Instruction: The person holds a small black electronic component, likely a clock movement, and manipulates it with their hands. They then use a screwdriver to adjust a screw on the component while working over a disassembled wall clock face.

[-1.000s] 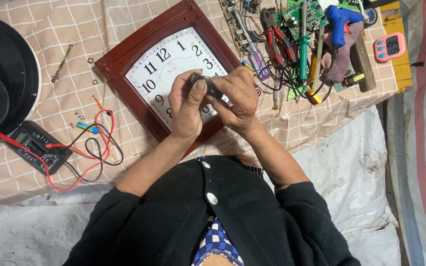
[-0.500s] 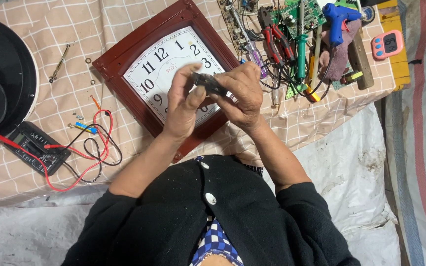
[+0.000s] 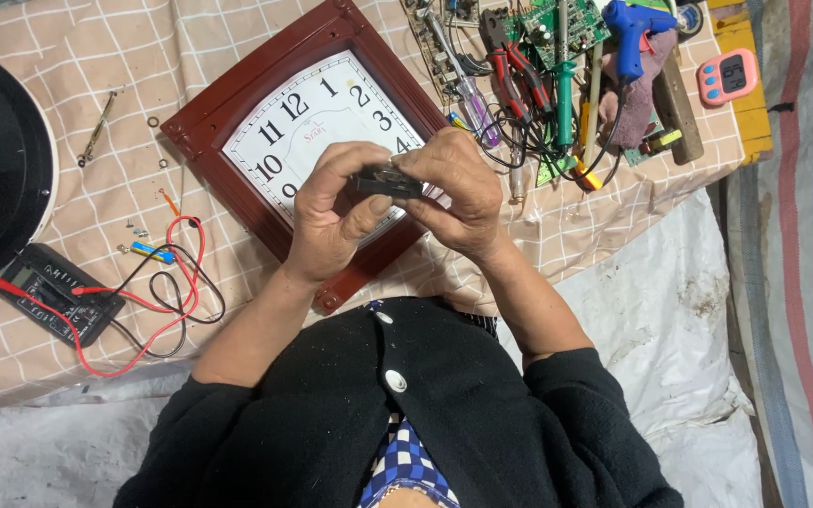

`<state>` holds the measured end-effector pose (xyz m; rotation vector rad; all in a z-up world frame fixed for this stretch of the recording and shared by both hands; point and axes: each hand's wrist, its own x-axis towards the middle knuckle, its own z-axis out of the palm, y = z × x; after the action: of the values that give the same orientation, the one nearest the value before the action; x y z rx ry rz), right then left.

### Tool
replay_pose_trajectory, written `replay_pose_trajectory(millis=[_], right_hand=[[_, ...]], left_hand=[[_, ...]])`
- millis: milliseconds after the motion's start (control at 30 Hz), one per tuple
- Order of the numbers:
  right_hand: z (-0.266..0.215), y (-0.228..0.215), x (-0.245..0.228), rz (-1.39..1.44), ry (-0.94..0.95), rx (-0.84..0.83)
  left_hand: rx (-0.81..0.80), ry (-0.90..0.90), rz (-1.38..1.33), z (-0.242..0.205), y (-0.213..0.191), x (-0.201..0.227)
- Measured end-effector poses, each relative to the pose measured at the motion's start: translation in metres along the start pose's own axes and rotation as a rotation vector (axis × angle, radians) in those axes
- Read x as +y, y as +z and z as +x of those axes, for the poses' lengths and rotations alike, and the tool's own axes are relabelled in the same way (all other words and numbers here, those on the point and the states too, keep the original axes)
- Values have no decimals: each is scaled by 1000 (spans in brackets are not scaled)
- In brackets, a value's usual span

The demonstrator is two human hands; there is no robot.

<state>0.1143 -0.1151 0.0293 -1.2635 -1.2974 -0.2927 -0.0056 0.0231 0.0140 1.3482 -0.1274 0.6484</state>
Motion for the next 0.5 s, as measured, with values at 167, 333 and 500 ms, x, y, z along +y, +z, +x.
replay_pose_trajectory(millis=[167,333,500], right_hand=[[-13,3,11,-155,-79,52],[-24,2,21,-277,-106,76],[-30,-8,24,-44,322,-85]], left_hand=[[133,-113,-203,-6,18,-15],[197,-274,-326,-8,17,-41],[178,-222,-280,-5,6,-65]])
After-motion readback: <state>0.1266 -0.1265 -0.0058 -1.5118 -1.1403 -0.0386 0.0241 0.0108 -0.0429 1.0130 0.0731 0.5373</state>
